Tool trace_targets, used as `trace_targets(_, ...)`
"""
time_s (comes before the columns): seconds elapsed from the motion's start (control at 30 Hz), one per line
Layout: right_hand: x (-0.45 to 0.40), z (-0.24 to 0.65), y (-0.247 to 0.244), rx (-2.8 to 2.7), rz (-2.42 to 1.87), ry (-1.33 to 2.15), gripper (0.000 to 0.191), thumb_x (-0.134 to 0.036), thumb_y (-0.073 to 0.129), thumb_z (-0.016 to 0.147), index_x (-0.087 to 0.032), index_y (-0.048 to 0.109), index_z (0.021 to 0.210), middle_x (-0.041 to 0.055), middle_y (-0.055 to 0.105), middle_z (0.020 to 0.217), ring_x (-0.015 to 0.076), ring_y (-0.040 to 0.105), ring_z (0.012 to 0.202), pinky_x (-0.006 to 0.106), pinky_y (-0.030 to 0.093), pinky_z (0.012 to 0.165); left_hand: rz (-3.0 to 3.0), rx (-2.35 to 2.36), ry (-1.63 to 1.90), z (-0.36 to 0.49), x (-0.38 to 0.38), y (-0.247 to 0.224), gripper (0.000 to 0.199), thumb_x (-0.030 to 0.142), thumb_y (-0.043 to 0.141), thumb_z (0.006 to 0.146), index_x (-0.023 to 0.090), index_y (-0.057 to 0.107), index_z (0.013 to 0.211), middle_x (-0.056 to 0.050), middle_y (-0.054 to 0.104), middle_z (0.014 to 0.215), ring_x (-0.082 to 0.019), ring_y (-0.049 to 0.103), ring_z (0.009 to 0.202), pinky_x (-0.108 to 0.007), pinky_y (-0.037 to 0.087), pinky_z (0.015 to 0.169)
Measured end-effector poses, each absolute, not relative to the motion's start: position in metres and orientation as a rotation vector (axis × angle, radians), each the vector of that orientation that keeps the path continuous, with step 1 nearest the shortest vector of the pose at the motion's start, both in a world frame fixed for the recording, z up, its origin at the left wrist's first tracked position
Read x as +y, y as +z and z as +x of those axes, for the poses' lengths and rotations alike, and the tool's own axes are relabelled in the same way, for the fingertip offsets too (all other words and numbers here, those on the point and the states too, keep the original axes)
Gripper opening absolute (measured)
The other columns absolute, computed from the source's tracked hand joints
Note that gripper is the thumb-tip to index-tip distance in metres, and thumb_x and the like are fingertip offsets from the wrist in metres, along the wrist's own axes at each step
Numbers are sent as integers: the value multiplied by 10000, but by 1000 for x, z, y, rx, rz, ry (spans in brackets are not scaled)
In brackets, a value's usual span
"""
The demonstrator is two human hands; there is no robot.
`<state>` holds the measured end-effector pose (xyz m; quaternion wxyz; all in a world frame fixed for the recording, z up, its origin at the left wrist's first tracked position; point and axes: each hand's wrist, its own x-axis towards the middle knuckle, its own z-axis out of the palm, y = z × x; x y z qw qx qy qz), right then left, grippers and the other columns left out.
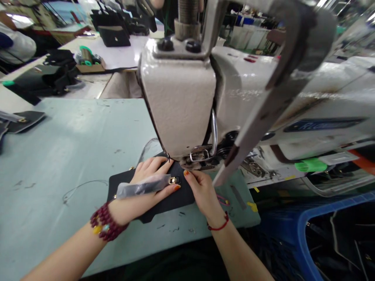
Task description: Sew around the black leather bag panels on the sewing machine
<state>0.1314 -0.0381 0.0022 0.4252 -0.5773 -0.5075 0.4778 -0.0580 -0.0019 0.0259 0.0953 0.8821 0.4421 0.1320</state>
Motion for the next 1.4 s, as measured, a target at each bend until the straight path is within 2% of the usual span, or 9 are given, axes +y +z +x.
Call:
trace_targets(0.13, -57, 153, 0, -1407, -1531, 1108, 489, -492, 450, 1003, -139, 630, 718, 13, 557, 635, 134, 509, 605, 226, 373, 555, 2699, 1284, 395, -76, -47, 20, 689, 508, 545, 937, 89, 433, 1472, -230, 416, 1549, -398, 416, 1416, -557, 426, 1123)
trace_targets(0.3, -106, 215, -32, -1721, -1790, 568, 327, -427, 564, 966, -176, 709, 1117, 121, 691, 1063, 260, 658, 949, 349, 519, 817, 2517, 870, 338, -120, -86, 50, 312, 337, 557, 952, 362, 613, 1258, 22, 708, 1266, -157, 715, 1036, -206, 595, 836)
trace_targets(0.4, -123, 238, -62, -2017, -1804, 236, 286, -371, 502, 1006, -234, 738, 1090, 108, 689, 1022, 267, 653, 915, 385, 521, 791, 2270, 1289, 633, -126, -38, 56, 242, 374, 516, 970, 316, 651, 1162, -7, 723, 1170, -177, 707, 971, -275, 578, 851)
trace_targets(0.47, -127, 242, -80, -2089, -1757, 54, 337, -336, 428, 1040, -223, 745, 1033, 106, 703, 958, 255, 655, 852, 385, 520, 755, 2145, 1576, 771, -118, 10, 46, 543, 529, 543, 910, 161, 583, 1308, -157, 614, 1350, -289, 643, 1121, -407, 543, 920)
trace_targets(0.53, -128, 246, -92, -2063, -1737, 9, 386, -358, 381, 1059, -203, 732, 1022, 114, 720, 965, 261, 668, 869, 404, 525, 782, 1994, 1602, 715, -105, 51, 30, 653, 631, 563, 828, 83, 643, 1173, -196, 687, 1158, -322, 658, 1022, -408, 538, 824)
trace_targets(0.67, -132, 255, -84, -1645, -1835, 332, 542, -599, 348, 1025, -167, 672, 984, 149, 729, 935, 282, 700, 835, 430, 560, 759, 1662, 1402, 685, -95, 78, 18, 500, 641, 556, 843, 154, 667, 857, -22, 631, 674, -178, 561, 613, -279, 411, 575)
trace_targets(0.8, -141, 227, -36, -1090, -1629, 1034, 476, -628, 550, 945, -168, 597, 1054, 43, 635, 759, 151, 592, 588, 285, 528, 570, 1521, 1411, 1085, -122, 60, 47, 447, 575, 653, 833, 158, 670, 993, 2, 642, 764, -141, 527, 656, -242, 393, 605)
trace_targets(1.0, -110, 126, 31, -441, -971, 2012, 454, -537, 769, 832, -160, 583, 1004, -96, 390, 610, 4, 174, 422, 102, 196, 348, 1924, 1586, 1081, -146, 34, 96, 413, 550, 690, 836, 158, 705, 964, -10, 695, 858, -178, 579, 780, -270, 431, 739)
trace_targets(1.4, -37, 77, 35, 85, -482, 2088, 233, -346, 637, 981, -162, 518, 899, -110, 309, 577, 15, 175, 396, 90, 145, 326, 2047, 1644, 1060, -151, 29, 96, 359, 520, 676, 845, 180, 699, 960, -3, 705, 841, -161, 581, 725, -251, 431, 692)
